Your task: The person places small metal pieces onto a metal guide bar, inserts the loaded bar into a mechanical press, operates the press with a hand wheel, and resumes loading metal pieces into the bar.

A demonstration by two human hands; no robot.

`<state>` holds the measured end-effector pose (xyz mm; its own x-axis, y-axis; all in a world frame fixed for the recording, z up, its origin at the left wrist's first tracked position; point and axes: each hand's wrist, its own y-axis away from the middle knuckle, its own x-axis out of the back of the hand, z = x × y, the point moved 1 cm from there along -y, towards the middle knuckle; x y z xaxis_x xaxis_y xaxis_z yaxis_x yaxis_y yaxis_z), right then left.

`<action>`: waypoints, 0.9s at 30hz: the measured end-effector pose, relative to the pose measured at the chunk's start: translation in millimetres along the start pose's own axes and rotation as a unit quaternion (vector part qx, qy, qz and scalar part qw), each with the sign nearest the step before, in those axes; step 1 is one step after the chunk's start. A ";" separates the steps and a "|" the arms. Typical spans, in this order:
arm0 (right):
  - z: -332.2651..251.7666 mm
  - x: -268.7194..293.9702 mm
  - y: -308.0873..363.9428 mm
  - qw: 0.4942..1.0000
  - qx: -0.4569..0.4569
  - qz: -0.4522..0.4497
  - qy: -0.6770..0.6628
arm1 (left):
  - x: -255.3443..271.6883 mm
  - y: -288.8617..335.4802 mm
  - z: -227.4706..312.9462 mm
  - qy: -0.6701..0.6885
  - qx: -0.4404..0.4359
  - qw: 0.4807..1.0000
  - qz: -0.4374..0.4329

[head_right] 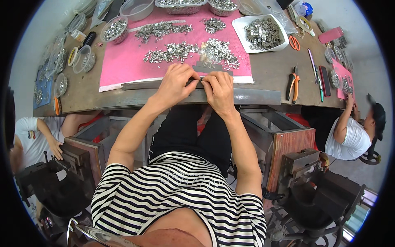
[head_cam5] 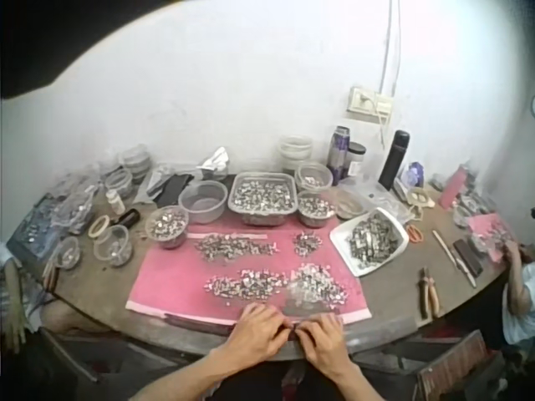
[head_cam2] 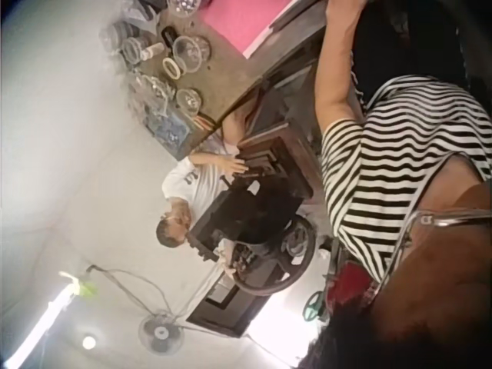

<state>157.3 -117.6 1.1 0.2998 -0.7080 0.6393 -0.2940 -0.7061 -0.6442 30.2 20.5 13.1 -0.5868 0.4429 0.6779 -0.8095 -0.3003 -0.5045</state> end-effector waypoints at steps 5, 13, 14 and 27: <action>0.4 -0.3 1.7 1.000 0.004 0.003 0.001 | -2.6 -1.2 0.8 -0.010 -0.003 1.000 -0.006; 11.0 20.2 14.5 0.993 -0.084 0.071 -0.047 | -3.8 -1.5 2.0 0.025 0.003 0.999 0.032; 15.4 23.1 17.0 0.988 -0.122 0.079 -0.045 | -6.5 -2.2 5.3 0.027 0.001 0.999 0.033; 57.7 36.3 -6.3 0.988 -0.119 0.016 0.095 | 21.5 32.0 3.0 -0.094 0.067 0.990 0.083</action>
<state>222.5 -138.6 4.1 0.1182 -0.7029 0.7014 -0.5118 -0.6484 -0.5636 -8.4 17.9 13.1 -0.6945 0.2178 0.6857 -0.6903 -0.4705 -0.5497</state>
